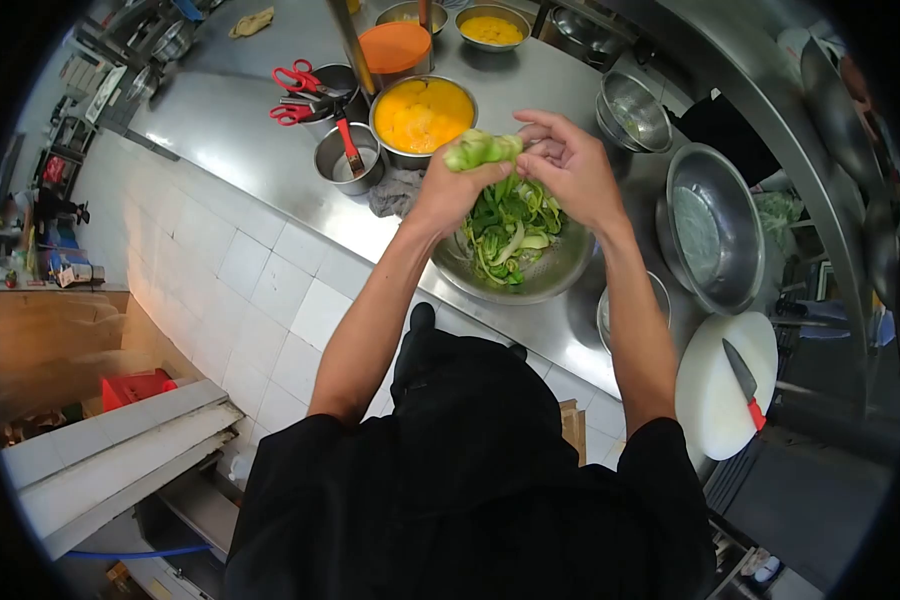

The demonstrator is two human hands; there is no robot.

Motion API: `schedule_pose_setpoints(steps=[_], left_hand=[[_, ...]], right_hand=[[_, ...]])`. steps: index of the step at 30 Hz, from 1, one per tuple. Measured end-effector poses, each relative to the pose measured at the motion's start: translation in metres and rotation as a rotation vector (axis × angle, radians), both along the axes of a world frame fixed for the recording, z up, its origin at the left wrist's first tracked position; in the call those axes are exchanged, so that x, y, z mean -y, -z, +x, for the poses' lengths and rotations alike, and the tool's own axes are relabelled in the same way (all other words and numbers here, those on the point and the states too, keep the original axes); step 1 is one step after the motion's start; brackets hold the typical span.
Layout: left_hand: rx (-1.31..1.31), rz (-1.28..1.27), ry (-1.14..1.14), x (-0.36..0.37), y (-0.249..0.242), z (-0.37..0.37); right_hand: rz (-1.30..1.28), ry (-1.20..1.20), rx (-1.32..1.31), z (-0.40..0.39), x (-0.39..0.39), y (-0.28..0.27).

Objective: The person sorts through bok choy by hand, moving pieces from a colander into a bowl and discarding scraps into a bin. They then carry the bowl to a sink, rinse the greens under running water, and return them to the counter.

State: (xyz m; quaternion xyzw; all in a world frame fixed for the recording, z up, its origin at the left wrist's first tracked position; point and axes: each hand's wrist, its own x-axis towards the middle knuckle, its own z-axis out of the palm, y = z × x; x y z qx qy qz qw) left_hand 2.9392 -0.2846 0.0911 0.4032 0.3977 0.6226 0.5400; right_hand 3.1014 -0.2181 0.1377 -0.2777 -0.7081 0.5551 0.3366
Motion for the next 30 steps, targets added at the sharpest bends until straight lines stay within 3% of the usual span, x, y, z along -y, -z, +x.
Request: schedule_pose_setpoints(steps=[2, 7, 9, 16, 19, 21, 28, 30], left_hand=[[0.269, -0.092, 0.012, -0.002, -0.002, -0.003], [0.393, -0.153, -0.008, -0.002, -0.005, -0.022], [0.409, -0.121, -0.015, -0.003, -0.005, -0.027], [0.209, -0.021, 0.023, -0.003, -0.01, -0.036], [0.109, 0.063, 0.088, -0.003, -0.009, -0.048], [0.113, 0.024, 0.015, -0.001, -0.016, -0.053], [0.019, -0.025, -0.06, -0.002, -0.016, -0.067], [0.049, -0.039, -0.024, 0.001, -0.018, -0.058]], right_hand=[[0.0, 0.077, -0.08, 0.001, -0.004, 0.003], [0.005, 0.257, -0.158, 0.015, -0.015, 0.007], [0.005, 0.303, -0.062, 0.016, -0.013, 0.004], [0.021, 0.068, 0.138, -0.016, 0.002, 0.018], [0.192, -0.039, 0.243, -0.026, -0.001, 0.023], [0.261, -0.033, 0.256, -0.027, -0.003, 0.018], [0.094, -0.033, 0.32, -0.025, -0.01, 0.005], [0.026, -0.017, 0.204, -0.03, -0.005, 0.01]])
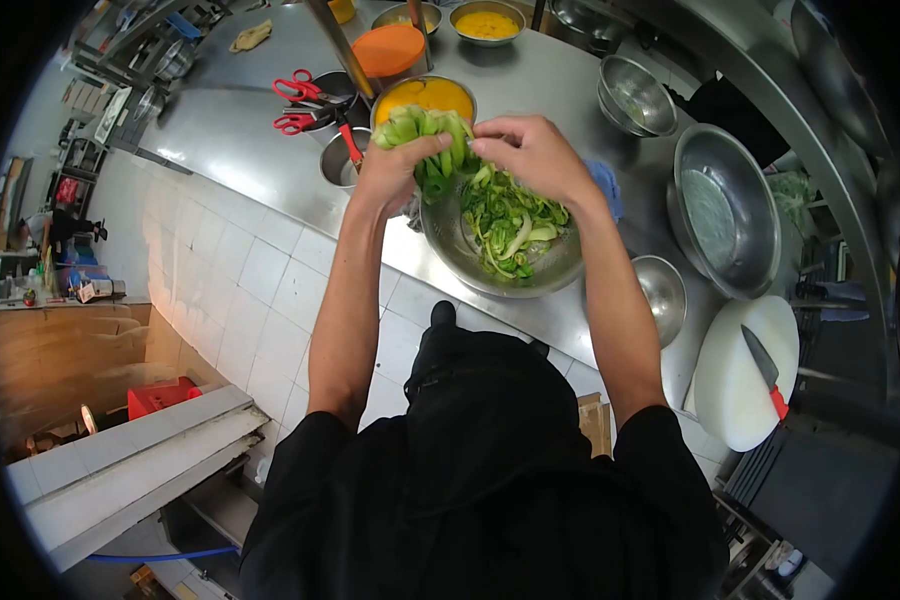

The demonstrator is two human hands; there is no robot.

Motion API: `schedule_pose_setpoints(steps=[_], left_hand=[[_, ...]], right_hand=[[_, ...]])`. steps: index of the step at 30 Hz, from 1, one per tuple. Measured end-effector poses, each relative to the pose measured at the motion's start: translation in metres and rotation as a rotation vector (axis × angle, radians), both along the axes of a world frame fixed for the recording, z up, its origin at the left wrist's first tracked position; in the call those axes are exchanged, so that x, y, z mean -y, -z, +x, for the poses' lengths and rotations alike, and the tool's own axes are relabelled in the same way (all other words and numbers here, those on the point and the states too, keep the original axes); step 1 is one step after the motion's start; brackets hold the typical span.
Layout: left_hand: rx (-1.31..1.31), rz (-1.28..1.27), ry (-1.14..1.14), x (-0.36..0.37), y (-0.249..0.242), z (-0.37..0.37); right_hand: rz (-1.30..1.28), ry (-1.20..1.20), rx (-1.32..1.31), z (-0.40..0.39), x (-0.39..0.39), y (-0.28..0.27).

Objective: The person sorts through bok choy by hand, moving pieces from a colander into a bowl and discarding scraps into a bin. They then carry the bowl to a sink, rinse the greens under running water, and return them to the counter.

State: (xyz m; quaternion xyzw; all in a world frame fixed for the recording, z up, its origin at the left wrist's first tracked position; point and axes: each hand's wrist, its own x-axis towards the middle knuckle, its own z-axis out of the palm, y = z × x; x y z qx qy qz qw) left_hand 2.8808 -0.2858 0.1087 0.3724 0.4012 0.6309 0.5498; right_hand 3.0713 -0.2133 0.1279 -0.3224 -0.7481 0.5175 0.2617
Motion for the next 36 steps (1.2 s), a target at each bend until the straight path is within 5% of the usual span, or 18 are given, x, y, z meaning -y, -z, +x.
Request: schedule_pose_setpoints(steps=[3, 11, 13, 14, 17, 18, 20, 22, 24, 26, 29, 31, 36], left_hand=[[0.076, -0.028, 0.092, 0.001, 0.007, 0.012], [0.24, -0.016, 0.004, 0.016, 0.027, 0.029], [0.257, 0.007, 0.021, 0.015, 0.03, 0.03], [0.235, 0.016, 0.0, 0.013, 0.032, 0.028], [0.221, -0.002, -0.062, 0.015, 0.027, 0.022], [0.195, -0.002, -0.038, 0.018, 0.026, 0.019], [0.156, -0.031, -0.076, 0.025, 0.019, 0.019], [0.174, -0.006, -0.11, 0.026, 0.032, 0.012], [0.192, 0.014, -0.149, 0.029, 0.041, 0.006], [0.291, -0.009, -0.115, 0.031, 0.046, 0.003], [0.283, 0.055, -0.142, 0.032, 0.051, 0.002], [0.25, 0.036, -0.176, 0.033, 0.049, 0.003], [0.242, 0.037, -0.201, 0.029, 0.052, 0.006]], right_hand=[[0.181, 0.039, 0.152, -0.007, 0.014, -0.003], [-0.061, 0.079, -0.105, -0.007, 0.01, 0.02], [0.255, -0.024, 0.022, -0.018, 0.004, 0.019], [0.689, 0.007, 0.031, -0.025, 0.0, 0.02], [0.804, 0.075, 0.211, -0.031, -0.003, 0.004], [0.803, 0.071, 0.216, -0.028, -0.008, -0.005], [0.402, -0.166, 0.393, -0.01, -0.019, -0.018], [0.323, -0.353, 0.423, 0.012, -0.028, 0.017], [0.583, -0.481, 0.639, 0.035, -0.009, 0.064], [0.568, -0.49, 0.976, 0.048, 0.015, 0.08], [0.623, -0.418, 0.637, 0.077, -0.003, 0.07], [0.367, -0.276, 0.505, 0.085, -0.016, 0.037], [0.332, -0.054, 0.488, 0.081, -0.028, 0.019]])
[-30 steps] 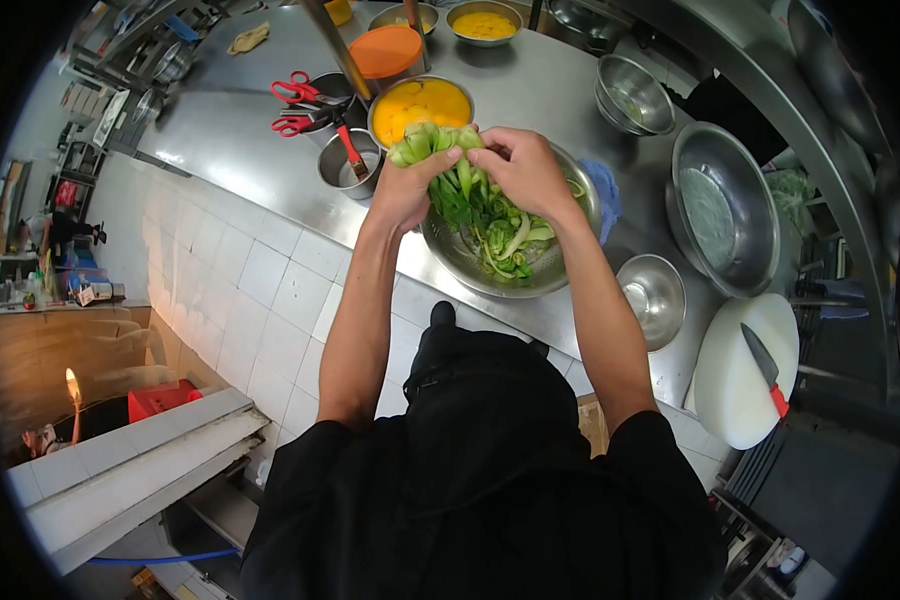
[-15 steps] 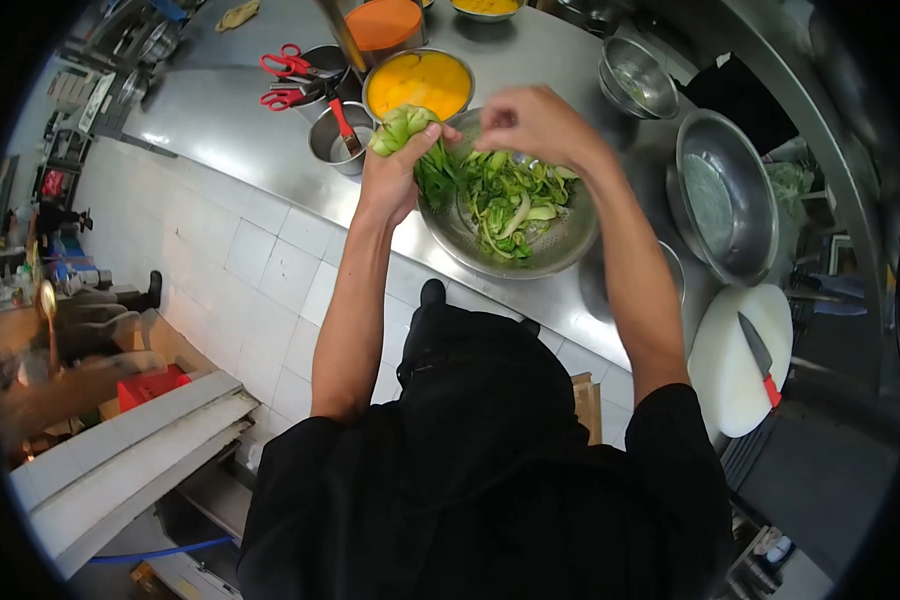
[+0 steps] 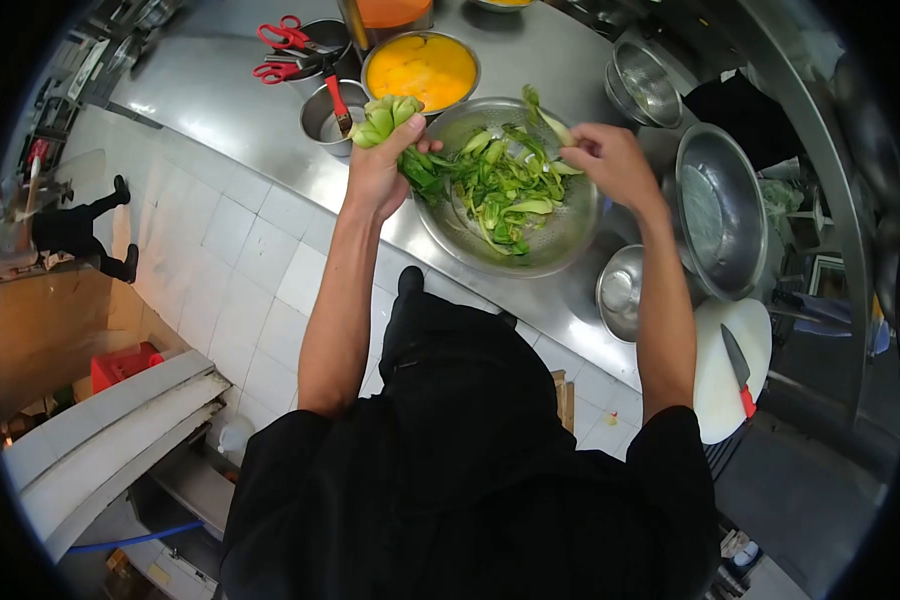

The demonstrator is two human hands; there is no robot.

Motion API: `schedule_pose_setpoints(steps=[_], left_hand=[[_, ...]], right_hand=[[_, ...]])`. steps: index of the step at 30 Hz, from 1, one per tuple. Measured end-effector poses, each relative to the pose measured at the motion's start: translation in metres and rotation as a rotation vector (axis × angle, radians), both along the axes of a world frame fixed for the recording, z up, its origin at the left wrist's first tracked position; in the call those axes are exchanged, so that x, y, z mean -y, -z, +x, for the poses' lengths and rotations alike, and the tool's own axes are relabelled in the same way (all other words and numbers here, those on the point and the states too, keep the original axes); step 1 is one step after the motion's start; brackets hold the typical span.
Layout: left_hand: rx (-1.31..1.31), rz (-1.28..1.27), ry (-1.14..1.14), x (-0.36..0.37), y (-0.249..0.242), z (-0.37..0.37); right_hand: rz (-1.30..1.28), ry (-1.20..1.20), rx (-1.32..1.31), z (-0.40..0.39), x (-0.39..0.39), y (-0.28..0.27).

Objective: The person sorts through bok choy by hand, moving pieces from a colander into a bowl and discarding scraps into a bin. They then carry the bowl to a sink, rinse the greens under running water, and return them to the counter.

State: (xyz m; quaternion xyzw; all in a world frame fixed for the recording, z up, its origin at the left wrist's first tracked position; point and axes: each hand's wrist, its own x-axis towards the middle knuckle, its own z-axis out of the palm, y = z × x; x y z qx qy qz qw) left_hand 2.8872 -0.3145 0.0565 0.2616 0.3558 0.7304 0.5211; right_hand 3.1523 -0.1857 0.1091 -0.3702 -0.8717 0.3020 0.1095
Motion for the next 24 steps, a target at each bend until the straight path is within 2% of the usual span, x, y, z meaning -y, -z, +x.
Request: schedule_pose_setpoints(steps=[3, 5, 6, 8, 12, 15, 16, 19, 23, 24], left_hand=[[0.005, 0.001, 0.055, -0.001, -0.004, 0.002], [0.086, -0.014, 0.081, 0.0, -0.003, 0.0], [0.095, -0.001, 0.101, -0.001, -0.002, -0.002], [0.108, -0.001, 0.109, -0.002, -0.008, 0.0], [0.116, 0.01, 0.135, 0.001, -0.019, 0.001], [0.048, 0.004, 0.101, 0.005, -0.021, 0.0], [-0.049, -0.019, 0.082, 0.008, -0.026, 0.001], [-0.173, -0.025, 0.078, 0.01, -0.036, 0.001], [-0.181, -0.001, 0.019, 0.007, -0.052, 0.009], [-0.279, 0.023, 0.016, 0.005, -0.055, 0.01]], right_hand=[[0.157, -0.049, 0.001, -0.004, 0.003, 0.028], [0.396, -0.03, 0.165, -0.005, 0.016, 0.041], [0.408, -0.039, 0.167, -0.006, 0.025, 0.048], [0.371, -0.128, 0.484, -0.006, 0.05, 0.065], [0.496, -0.16, 0.428, -0.004, 0.041, 0.079], [0.157, -0.112, 0.184, 0.007, 0.019, 0.034], [0.025, -0.06, 0.117, 0.008, 0.016, 0.009], [-0.157, 0.01, 0.01, 0.011, 0.007, -0.036], [-0.1, 0.07, -0.005, 0.002, 0.013, -0.076], [-0.024, 0.025, 0.018, -0.001, 0.012, -0.076]])
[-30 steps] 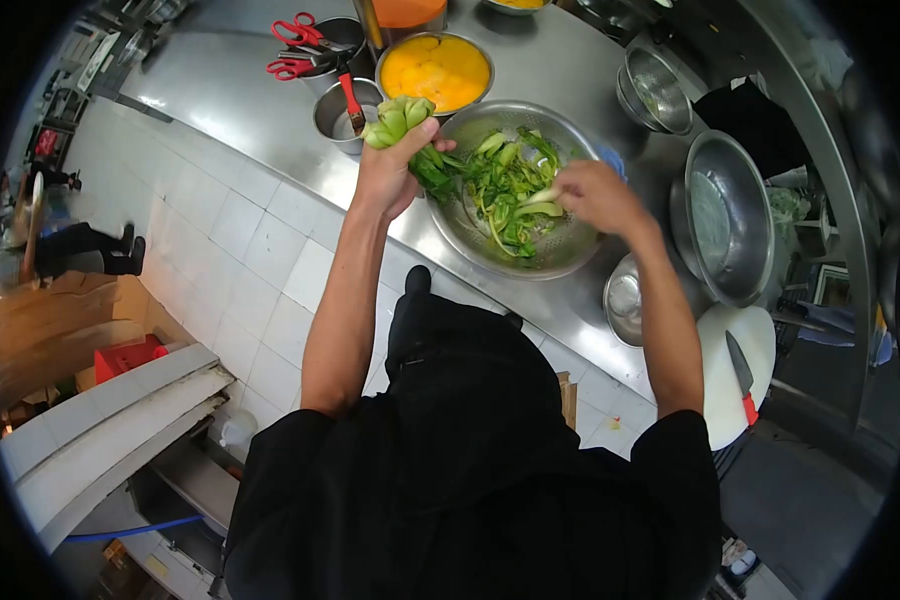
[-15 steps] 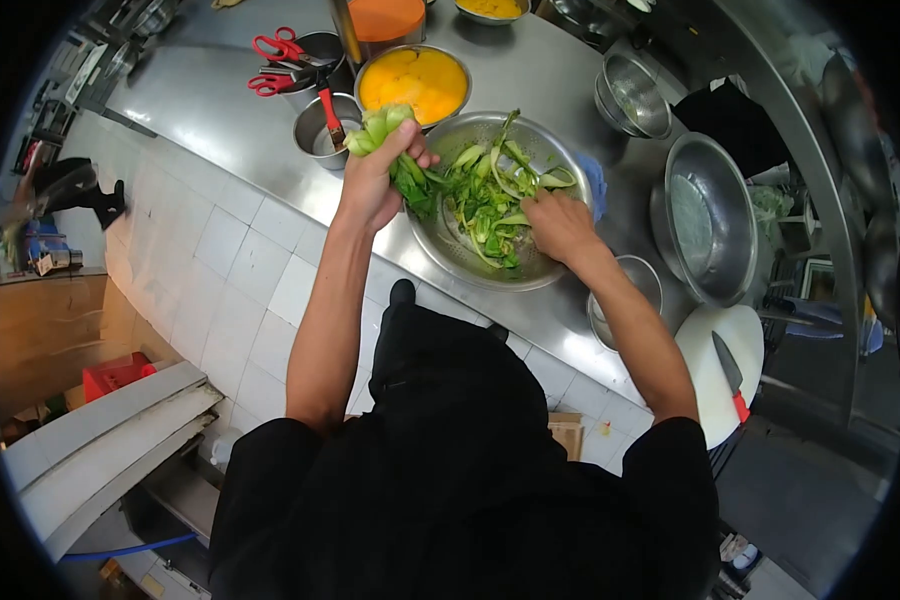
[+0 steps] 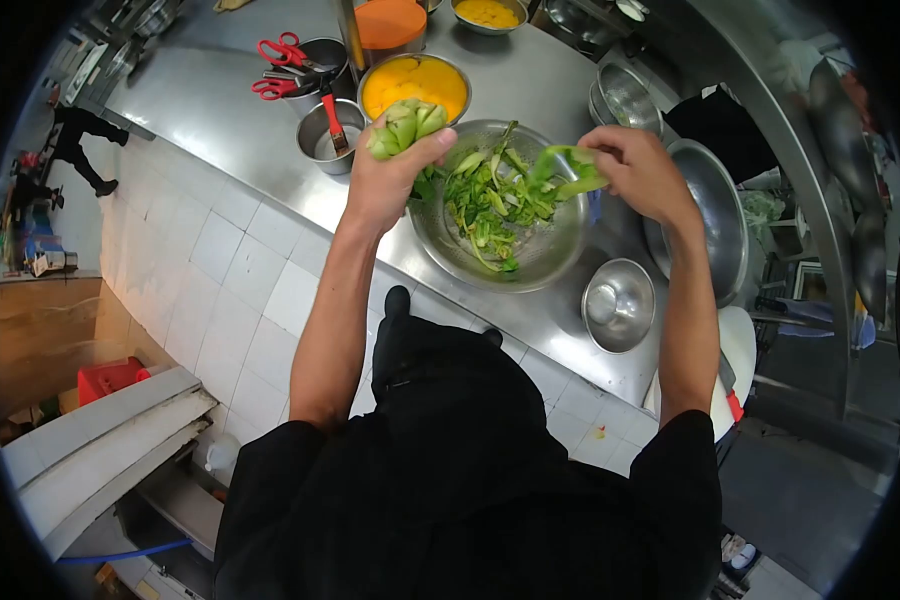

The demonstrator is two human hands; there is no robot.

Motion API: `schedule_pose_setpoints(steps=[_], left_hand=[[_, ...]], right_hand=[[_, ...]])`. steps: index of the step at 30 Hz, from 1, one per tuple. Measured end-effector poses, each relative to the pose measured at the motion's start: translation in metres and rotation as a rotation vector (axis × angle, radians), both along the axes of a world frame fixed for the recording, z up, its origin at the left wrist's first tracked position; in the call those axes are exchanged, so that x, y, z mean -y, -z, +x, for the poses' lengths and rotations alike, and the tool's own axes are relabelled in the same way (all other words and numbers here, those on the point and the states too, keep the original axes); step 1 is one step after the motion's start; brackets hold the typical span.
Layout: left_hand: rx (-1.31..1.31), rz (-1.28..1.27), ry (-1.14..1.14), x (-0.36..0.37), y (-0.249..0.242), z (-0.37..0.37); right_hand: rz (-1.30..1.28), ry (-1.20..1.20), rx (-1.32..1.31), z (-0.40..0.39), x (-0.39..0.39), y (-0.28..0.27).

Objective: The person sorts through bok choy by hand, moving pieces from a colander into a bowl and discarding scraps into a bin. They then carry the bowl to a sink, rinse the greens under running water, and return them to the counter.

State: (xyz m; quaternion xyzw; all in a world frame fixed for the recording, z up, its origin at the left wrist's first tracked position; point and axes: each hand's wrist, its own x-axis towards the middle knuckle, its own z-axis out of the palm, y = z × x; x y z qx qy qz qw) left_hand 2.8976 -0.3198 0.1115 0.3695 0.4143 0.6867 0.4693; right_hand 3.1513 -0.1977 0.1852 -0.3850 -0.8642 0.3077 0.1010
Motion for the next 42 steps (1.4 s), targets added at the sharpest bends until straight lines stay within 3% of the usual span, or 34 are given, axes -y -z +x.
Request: schedule_pose_setpoints(steps=[2, 4, 9, 13, 15, 19, 21, 23, 25, 27, 29, 30, 31, 33, 35, 37, 38, 42], left_hand=[[-0.099, 0.029, 0.002, -0.002, -0.008, 0.005], [-0.246, 0.079, 0.028, -0.005, -0.017, 0.017], [-0.229, 0.034, 0.205, -0.022, -0.002, 0.047], [0.029, 0.037, 0.379, -0.034, 0.039, 0.057], [0.491, -0.021, 0.393, -0.031, 0.049, 0.047], [0.531, -0.068, 0.414, -0.019, 0.042, 0.023], [0.504, -0.061, 0.352, -0.012, 0.04, 0.013], [0.477, -0.066, 0.194, -0.004, 0.043, 0.0], [0.451, -0.056, 0.146, 0.0, 0.054, -0.016], [0.755, -0.046, 0.223, -0.002, 0.07, -0.031], [0.76, -0.048, 0.167, -0.002, 0.071, -0.023], [0.738, -0.005, 0.142, -0.001, 0.071, -0.019], [0.715, 0.04, 0.115, 0.0, 0.071, -0.015], [0.684, 0.063, 0.12, 0.004, 0.069, -0.012], [0.531, 0.078, 0.135, 0.008, 0.068, -0.009], [0.544, 0.074, 0.126, 0.006, 0.068, -0.007], [0.507, 0.069, 0.128, 0.005, 0.069, -0.007], [0.48, 0.035, 0.129, 0.007, 0.063, -0.015]], right_hand=[[0.151, -0.134, 0.065, -0.003, -0.009, 0.012], [0.122, -0.119, 0.059, -0.006, -0.009, 0.017], [0.039, -0.027, -0.02, -0.034, 0.005, 0.015], [-0.191, 0.122, -0.242, -0.058, 0.022, 0.002], [-0.538, 0.156, -0.668, -0.058, 0.024, 0.004], [-0.411, 0.203, -0.795, -0.037, 0.008, 0.014], [-0.259, 0.283, -0.565, -0.034, 0.005, 0.044], [0.238, -0.063, 0.236, -0.032, 0.01, 0.081], [0.201, 0.025, 0.327, -0.035, 0.01, 0.096], [0.171, 0.108, 0.423, -0.046, 0.01, 0.117], [0.384, -0.008, 0.047, -0.061, 0.016, 0.148], [0.446, -0.059, 0.26, -0.059, 0.021, 0.152], [0.449, -0.063, 0.258, -0.062, 0.017, 0.142], [0.076, 0.088, 0.657, -0.068, 0.008, 0.117], [0.087, 0.109, 0.598, -0.077, 0.003, 0.119], [0.03, 0.282, 0.268, -0.094, 0.003, 0.135], [0.021, 0.322, 0.252, -0.103, 0.002, 0.148], [-0.044, 0.305, -0.027, -0.097, -0.019, 0.173]])
